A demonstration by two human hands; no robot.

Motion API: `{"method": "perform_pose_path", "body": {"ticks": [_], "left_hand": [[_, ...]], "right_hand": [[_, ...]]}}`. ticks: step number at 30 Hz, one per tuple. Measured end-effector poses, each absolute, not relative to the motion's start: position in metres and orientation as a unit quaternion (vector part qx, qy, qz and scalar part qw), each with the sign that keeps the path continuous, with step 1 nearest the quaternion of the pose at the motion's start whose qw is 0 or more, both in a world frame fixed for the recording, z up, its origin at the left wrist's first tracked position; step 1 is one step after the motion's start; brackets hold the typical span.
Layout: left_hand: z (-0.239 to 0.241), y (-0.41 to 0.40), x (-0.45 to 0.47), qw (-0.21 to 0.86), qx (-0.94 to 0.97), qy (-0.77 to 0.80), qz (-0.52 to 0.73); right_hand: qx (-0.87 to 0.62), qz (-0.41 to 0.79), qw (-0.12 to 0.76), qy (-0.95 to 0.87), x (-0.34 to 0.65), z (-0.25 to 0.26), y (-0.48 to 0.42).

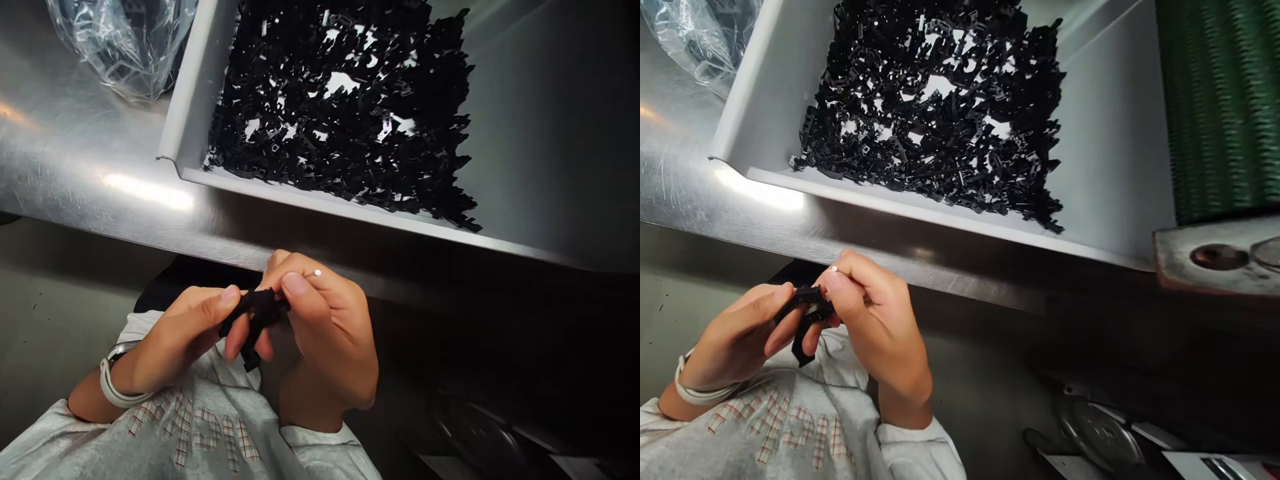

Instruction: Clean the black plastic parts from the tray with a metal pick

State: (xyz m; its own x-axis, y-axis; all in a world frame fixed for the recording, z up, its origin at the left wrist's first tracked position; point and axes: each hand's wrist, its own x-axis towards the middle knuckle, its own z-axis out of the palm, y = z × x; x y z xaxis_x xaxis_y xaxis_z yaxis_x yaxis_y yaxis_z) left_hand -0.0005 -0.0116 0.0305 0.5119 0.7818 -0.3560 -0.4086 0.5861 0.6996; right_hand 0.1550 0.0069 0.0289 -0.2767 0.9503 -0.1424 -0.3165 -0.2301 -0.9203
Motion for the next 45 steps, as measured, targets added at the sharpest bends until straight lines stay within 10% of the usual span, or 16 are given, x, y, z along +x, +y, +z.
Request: {"method": "perform_pose_path", "body": {"ticks": [11, 23, 45], "left_hand": [[0.032, -0.013, -0.008, 0.663, 0.518, 0.382, 0.382], [0.034, -0.001, -0.002, 0.844, 0.111, 0.339, 0.401], [0.028, 0.0, 0.003, 0.869, 0.062, 0.299, 0.389]], "right_hand": [[-0.377, 0.659, 0.483, -0.436, 0.154, 0.02, 0.006], [-0.437, 0.53, 0.592, -0.422, 0.152, 0.006, 0.001], [-0.489, 0.575, 0.497, -0.429, 0.159, 0.011, -0.002]]}}
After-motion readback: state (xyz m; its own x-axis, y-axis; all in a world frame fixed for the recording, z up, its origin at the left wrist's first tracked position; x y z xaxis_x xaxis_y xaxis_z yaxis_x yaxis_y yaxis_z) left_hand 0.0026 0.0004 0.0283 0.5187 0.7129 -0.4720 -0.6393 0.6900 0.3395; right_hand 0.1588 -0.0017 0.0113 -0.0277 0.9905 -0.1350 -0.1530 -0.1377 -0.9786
